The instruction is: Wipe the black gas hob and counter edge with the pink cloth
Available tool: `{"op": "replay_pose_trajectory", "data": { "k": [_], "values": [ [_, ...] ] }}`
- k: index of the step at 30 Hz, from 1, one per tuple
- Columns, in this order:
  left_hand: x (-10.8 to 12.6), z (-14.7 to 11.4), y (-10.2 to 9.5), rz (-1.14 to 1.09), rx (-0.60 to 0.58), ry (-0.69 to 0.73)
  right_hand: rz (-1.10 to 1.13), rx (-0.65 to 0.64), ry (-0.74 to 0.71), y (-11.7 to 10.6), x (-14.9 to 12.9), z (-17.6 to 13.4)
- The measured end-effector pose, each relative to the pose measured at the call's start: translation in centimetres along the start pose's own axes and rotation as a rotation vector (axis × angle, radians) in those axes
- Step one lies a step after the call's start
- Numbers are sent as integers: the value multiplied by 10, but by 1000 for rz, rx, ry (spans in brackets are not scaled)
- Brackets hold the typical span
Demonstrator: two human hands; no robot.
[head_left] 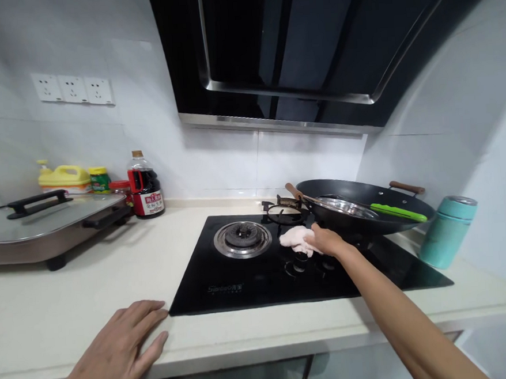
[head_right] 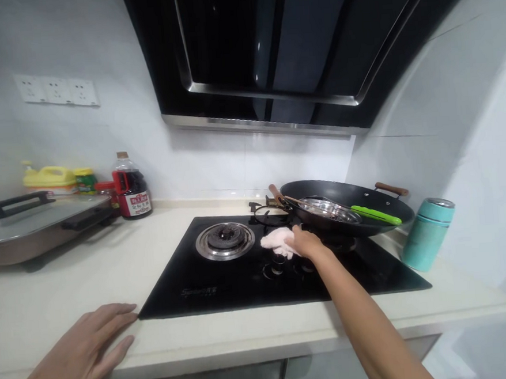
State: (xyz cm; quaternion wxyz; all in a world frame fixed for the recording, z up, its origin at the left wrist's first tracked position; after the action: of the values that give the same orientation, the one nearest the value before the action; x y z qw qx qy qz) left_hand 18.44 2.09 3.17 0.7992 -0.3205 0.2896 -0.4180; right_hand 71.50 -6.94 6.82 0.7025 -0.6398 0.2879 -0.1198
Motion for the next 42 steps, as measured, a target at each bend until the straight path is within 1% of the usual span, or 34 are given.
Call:
{"op": "replay_pose_trajectory", "data": {
  "k": [2, 5, 9, 13, 17, 20, 23, 28, 32, 35, 38, 40, 42],
  "values": [
    [1, 1, -1, -6, -4, 3, -19, -44, -40, 4, -18, 4],
    [2, 1, -2, -12, -2, 4, -39, -99, -121, 6, -38, -2],
    [2, 1, 0, -14, -1, 8, -47, -142, -216, 1, -48, -20],
    [2, 2, 1, -32, -19, -8, -109, -123, -201, 0, -47, -41],
    [3, 3, 0, -33, -9, -10, -162, -59, -166, 6, -47, -72],
    [2, 3, 1, -36, -15, -14, -183, -22, -120, 12, -41, -91],
    [1, 2, 2, -43, -18, -19, -182, -1, -88, 15, -28, -101],
    [0, -1, 1, -51, -9, -33, -99, 30, -143, 25, -2, -123],
    [-1, -2, 4, -61, -19, -46, -171, 51, -115, 29, 39, -150],
    [-1, -3, 5, -52, -16, -37, -246, 63, -28, 19, 83, -160],
    [0, -2, 5, -43, -11, -28, -290, 129, 36, -1, 122, -161],
    [-1, -3, 5, -39, -5, -30, -277, 178, 3, -12, 135, -163],
    [-2, -4, 6, -38, 1, -39, -191, 179, -67, -13, 136, -165]
  ]
}}
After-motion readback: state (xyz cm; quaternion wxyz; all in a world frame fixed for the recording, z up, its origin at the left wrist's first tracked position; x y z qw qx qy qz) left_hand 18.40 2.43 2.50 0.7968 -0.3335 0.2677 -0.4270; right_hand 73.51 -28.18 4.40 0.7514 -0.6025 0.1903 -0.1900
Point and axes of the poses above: each hand's wrist, its own z-axis towards the middle knuckle, its own y-axis out of the palm, x = y × z, the point moved 7 cm from there along z, towards the middle knuckle, and after that the axes turned 4 degrees about z, right-handed, at the moved point
